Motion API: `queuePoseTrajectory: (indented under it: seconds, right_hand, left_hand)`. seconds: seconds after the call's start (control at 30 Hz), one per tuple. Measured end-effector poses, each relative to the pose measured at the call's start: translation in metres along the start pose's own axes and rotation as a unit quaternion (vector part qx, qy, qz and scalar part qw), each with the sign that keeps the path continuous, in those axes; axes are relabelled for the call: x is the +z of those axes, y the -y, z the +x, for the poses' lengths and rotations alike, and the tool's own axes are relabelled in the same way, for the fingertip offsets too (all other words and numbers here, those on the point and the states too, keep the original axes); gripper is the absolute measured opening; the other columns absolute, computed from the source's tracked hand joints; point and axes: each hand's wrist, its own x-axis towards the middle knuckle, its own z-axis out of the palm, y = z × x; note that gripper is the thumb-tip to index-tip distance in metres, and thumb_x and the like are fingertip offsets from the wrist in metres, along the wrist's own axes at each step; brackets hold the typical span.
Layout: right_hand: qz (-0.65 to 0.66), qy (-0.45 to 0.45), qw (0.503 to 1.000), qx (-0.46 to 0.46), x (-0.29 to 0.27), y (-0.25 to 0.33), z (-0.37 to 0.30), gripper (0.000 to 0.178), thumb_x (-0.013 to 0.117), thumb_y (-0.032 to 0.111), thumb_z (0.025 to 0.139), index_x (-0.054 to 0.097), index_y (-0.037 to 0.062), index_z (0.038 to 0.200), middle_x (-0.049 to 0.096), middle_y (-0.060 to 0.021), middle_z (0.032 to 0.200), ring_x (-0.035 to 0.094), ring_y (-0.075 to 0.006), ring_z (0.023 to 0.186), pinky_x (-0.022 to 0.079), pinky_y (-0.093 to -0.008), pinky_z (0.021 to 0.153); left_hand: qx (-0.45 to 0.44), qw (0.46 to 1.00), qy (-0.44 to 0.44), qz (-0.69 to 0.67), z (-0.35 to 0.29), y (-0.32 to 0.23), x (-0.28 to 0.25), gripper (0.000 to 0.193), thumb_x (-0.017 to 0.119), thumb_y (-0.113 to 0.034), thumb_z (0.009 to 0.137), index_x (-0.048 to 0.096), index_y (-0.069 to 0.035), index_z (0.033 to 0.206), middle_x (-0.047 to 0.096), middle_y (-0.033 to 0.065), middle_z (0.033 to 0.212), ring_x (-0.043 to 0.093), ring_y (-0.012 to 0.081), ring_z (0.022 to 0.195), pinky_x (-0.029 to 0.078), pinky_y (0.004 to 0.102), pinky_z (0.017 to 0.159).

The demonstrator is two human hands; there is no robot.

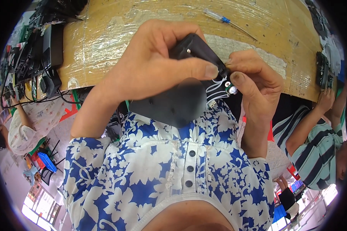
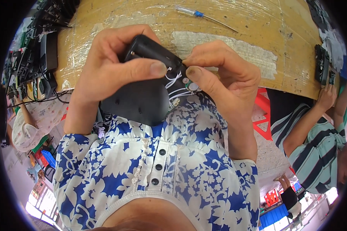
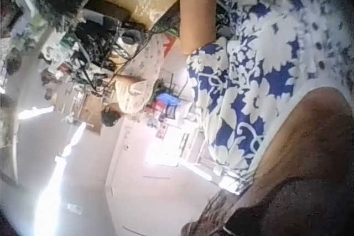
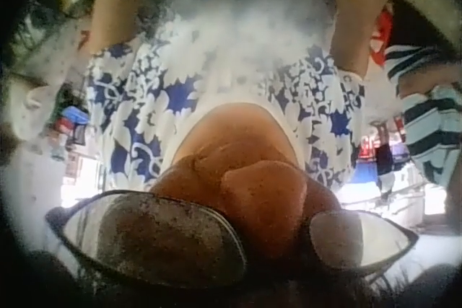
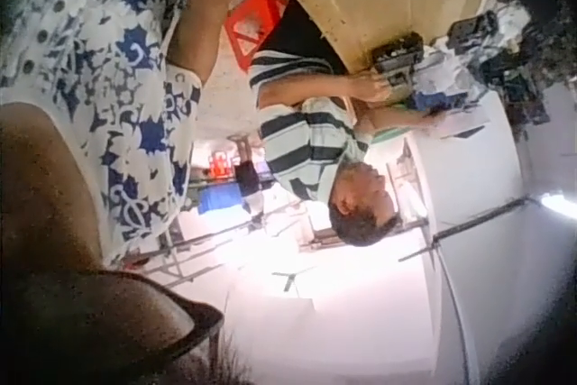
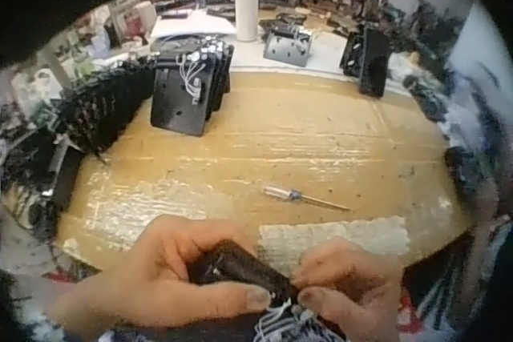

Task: The person assembles a toy device by fitting together plastic and electronic components, including wires, a circuit board, and a plastic frame, using a screwdriver to pry and secure the parts into a plastic casing.

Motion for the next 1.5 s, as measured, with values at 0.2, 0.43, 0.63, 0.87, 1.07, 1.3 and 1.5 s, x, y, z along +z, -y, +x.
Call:
queuePoseTrajectory:
  seconds: [0.2,0.43,0.63,0.87,1.07,1.3,1.5]
  right_hand:
    - [-0.051,-0.015,0.998,-0.025,0.007,0.011,-0.01,0.014,0.072,-0.009,0.079,0.071,-0.0069,0.093,0.068,-0.0164,0.097,0.065,-0.0198,0.089,0.05,-0.028,0.076]
    - [-0.149,0.016,0.981,-0.123,0.01,0.008,-0.016,0.024,0.077,-0.005,0.073,0.072,-0.0068,0.096,0.068,-0.0182,0.098,0.067,-0.0224,0.084,0.051,-0.0287,0.073]
    - [-0.196,0.064,0.966,-0.155,0.014,0.014,-0.012,0.032,0.084,0.004,0.069,0.071,-0.0058,0.096,0.068,-0.0186,0.097,0.067,-0.0243,0.083,0.052,-0.0302,0.069]
    - [-0.261,0.148,0.943,-0.146,0.011,0.009,-0.004,0.034,0.086,0.006,0.069,0.069,-0.0062,0.096,0.067,-0.0182,0.097,0.067,-0.0271,0.082,0.052,-0.0291,0.068]
    - [-0.165,0.104,0.977,-0.092,0.021,0.001,-0.005,0.033,0.081,-0.003,0.071,0.069,-0.0057,0.101,0.067,-0.0176,0.103,0.066,-0.0237,0.089,0.051,-0.0288,0.076]
    - [0.0,0.036,0.999,-0.022,0.031,-0.017,-0.015,0.033,0.075,-0.007,0.076,0.066,-0.0077,0.108,0.063,-0.0141,0.109,0.061,-0.019,0.099,0.047,-0.0277,0.085]
    - [0.003,0.047,0.999,-0.022,0.03,-0.023,-0.016,0.032,0.073,-0.01,0.077,0.066,-0.0074,0.108,0.063,-0.0145,0.111,0.061,-0.0179,0.098,0.047,-0.0271,0.085]
  left_hand:
    - [0.029,0.998,-0.05,0.032,-0.02,-0.003,0.017,0.017,0.08,-0.006,0.082,0.069,0.0,0.093,0.068,-0.0011,0.08,0.058,0.0022,0.072,0.045,0.0175,0.064]
    - [0.036,0.989,-0.108,0.094,-0.041,-0.004,0.03,0.018,0.078,-0.006,0.082,0.068,0.001,0.096,0.068,-0.0008,0.08,0.058,0.0022,0.073,0.044,0.0178,0.063]
    - [0.075,0.982,-0.128,0.117,-0.051,0.004,0.032,0.019,0.079,-0.007,0.084,0.068,0.001,0.098,0.067,-0.001,0.08,0.058,0.0024,0.073,0.044,0.0176,0.065]
    - [0.039,0.987,-0.14,0.066,-0.05,0.019,0.031,0.018,0.078,-0.007,0.086,0.069,0.0,0.099,0.069,-0.0002,0.083,0.06,0.0029,0.075,0.047,0.018,0.067]
    - [0.016,0.986,-0.165,0.007,-0.049,0.016,0.024,0.02,0.079,-0.009,0.085,0.069,0.0,0.099,0.071,0.0004,0.085,0.061,0.0034,0.076,0.049,0.0189,0.069]
    - [0.008,0.987,-0.151,-0.048,-0.049,0.02,0.023,0.014,0.073,-0.009,0.084,0.07,0.001,0.094,0.069,0.0003,0.08,0.06,0.0038,0.074,0.047,0.0202,0.066]
    - [-0.022,0.989,-0.149,-0.009,-0.049,0.021,0.021,0.018,0.072,-0.009,0.086,0.071,0.001,0.101,0.071,0.0012,0.086,0.062,0.0049,0.077,0.049,0.0196,0.071]
